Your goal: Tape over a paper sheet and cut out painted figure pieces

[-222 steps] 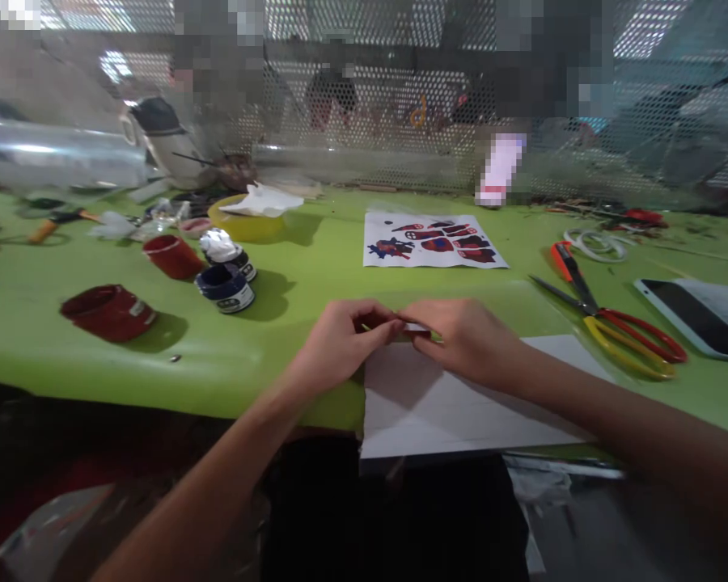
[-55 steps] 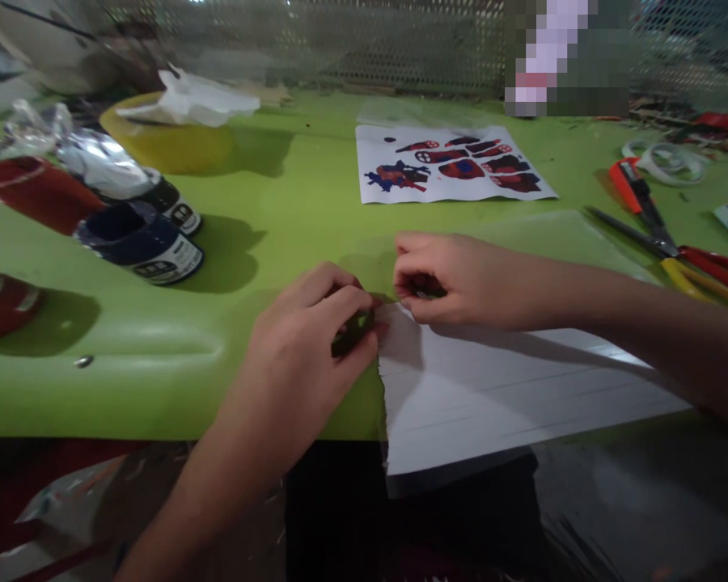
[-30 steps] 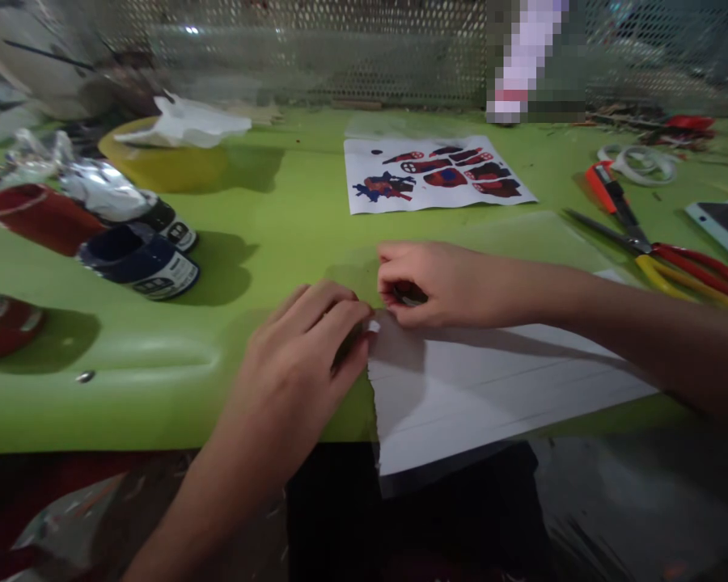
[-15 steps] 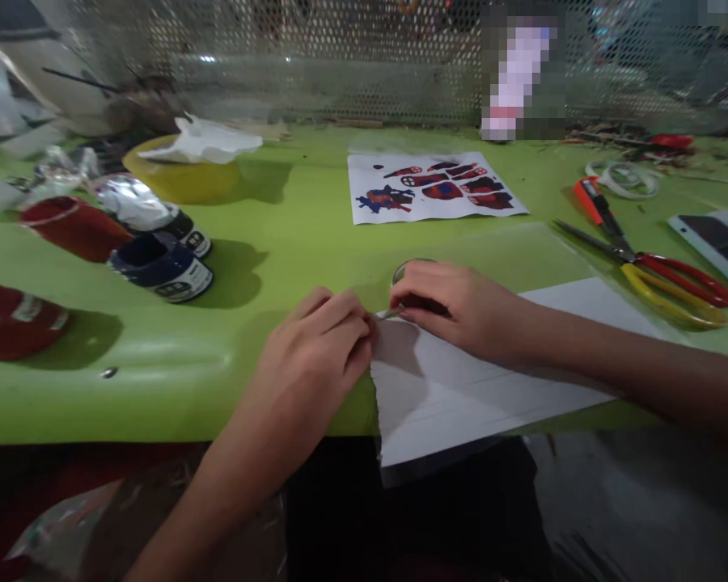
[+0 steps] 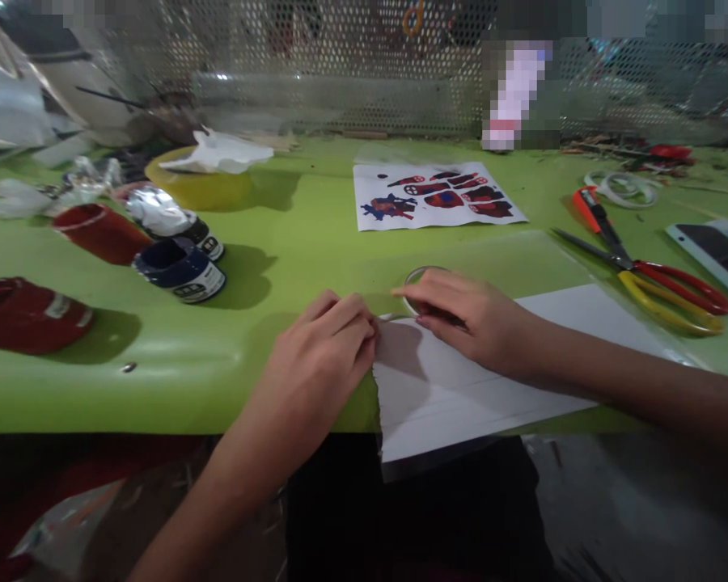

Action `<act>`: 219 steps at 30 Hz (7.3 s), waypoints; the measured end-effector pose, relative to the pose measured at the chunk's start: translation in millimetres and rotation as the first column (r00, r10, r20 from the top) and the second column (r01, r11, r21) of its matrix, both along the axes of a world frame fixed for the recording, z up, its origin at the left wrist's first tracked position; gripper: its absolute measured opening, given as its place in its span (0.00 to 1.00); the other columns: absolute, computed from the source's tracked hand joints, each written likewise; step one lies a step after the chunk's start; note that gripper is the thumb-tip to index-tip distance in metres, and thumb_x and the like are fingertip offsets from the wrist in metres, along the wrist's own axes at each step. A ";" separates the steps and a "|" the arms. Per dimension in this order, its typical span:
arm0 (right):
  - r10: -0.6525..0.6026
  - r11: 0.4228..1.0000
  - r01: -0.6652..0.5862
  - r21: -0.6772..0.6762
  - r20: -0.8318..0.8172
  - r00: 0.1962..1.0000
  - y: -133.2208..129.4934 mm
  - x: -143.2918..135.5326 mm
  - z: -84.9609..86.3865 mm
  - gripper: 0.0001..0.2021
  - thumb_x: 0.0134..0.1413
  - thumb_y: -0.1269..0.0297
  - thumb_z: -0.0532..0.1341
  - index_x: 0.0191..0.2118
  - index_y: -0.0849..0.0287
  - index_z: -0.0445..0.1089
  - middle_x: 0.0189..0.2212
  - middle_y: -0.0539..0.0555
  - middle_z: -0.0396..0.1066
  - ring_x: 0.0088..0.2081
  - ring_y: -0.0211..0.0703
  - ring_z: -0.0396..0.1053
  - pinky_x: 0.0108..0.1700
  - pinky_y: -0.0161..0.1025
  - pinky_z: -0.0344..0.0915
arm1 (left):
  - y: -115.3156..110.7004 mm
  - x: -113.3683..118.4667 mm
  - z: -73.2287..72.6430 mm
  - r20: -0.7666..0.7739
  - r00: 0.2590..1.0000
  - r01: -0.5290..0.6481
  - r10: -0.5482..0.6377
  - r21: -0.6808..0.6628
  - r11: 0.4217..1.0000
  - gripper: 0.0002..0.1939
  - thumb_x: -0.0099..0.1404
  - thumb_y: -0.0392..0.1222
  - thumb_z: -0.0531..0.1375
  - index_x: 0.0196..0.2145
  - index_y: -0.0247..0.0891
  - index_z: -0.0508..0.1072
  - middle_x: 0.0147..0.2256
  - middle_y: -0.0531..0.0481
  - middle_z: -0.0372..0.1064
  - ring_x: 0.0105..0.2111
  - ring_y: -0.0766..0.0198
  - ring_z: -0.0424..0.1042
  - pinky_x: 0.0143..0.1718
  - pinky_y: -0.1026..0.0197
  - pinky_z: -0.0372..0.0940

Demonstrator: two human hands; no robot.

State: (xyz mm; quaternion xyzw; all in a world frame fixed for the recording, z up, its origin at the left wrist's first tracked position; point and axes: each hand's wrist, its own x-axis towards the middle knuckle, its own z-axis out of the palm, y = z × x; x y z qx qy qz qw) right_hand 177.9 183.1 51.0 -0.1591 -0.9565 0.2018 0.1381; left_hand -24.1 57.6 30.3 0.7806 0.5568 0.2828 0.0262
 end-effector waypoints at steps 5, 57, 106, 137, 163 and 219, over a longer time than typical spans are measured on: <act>-0.007 0.999 0.007 -0.045 -0.009 1.000 1.2 0.2 1.9 0.11 0.67 0.73 0.54 0.47 0.62 0.74 0.41 0.59 0.70 0.38 0.45 0.69 0.41 0.41 0.65 | -0.4 1.6 1.8 -0.024 1.000 0.008 -0.008 -0.003 1.000 0.08 0.73 0.30 0.56 0.34 0.32 0.72 0.37 0.45 0.71 0.40 0.56 0.68 0.41 0.51 0.68; -0.081 0.992 0.116 -0.052 0.439 0.895 12.4 -42.4 32.0 0.11 0.57 0.70 0.61 0.25 0.56 0.61 0.25 0.51 0.67 0.27 0.39 0.60 0.29 0.40 0.50 | -3.6 1.1 -3.3 -0.236 0.972 -0.010 0.012 0.011 1.000 0.09 0.73 0.32 0.53 0.37 0.33 0.72 0.39 0.44 0.65 0.41 0.51 0.66 0.40 0.48 0.69; -0.110 0.993 0.092 0.079 0.263 0.959 31.3 83.6 52.5 0.16 0.68 0.51 0.56 0.37 0.52 0.77 0.34 0.54 0.79 0.36 0.51 0.71 0.44 0.48 0.61 | -15.1 16.0 13.0 -0.442 0.880 -0.187 0.173 0.012 0.982 0.23 0.64 0.23 0.55 0.54 0.35 0.73 0.43 0.43 0.74 0.43 0.49 0.74 0.37 0.48 0.68; -0.252 0.721 0.265 -0.640 0.114 0.961 56.6 48.5 43.5 0.15 0.57 0.51 0.69 0.37 0.60 0.80 0.20 0.46 0.65 0.20 0.30 0.57 0.21 0.33 0.51 | -14.2 -5.1 -9.7 -0.133 0.957 -0.256 0.256 0.020 0.967 0.13 0.72 0.41 0.57 0.49 0.36 0.77 0.42 0.44 0.71 0.45 0.49 0.68 0.48 0.46 0.66; -0.363 0.724 0.262 -0.638 -0.029 0.931 29.4 70.4 50.9 0.11 0.55 0.67 0.68 0.46 0.54 0.78 0.29 0.50 0.72 0.24 0.35 0.67 0.25 0.37 0.64 | -16.0 -4.2 -11.1 -0.199 0.942 -0.264 0.269 0.052 0.963 0.16 0.72 0.40 0.56 0.55 0.40 0.76 0.41 0.45 0.69 0.44 0.49 0.68 0.48 0.44 0.66; -0.481 0.818 0.325 -0.475 -0.253 0.839 3.8 94.0 -14.8 0.14 0.55 0.59 0.66 0.45 0.60 0.80 0.35 0.56 0.79 0.32 0.41 0.69 0.33 0.37 0.64 | -10.1 -10.8 -24.6 0.068 0.970 -0.238 0.233 0.070 0.969 0.10 0.71 0.43 0.55 0.38 0.41 0.75 0.41 0.45 0.74 0.45 0.52 0.71 0.47 0.50 0.66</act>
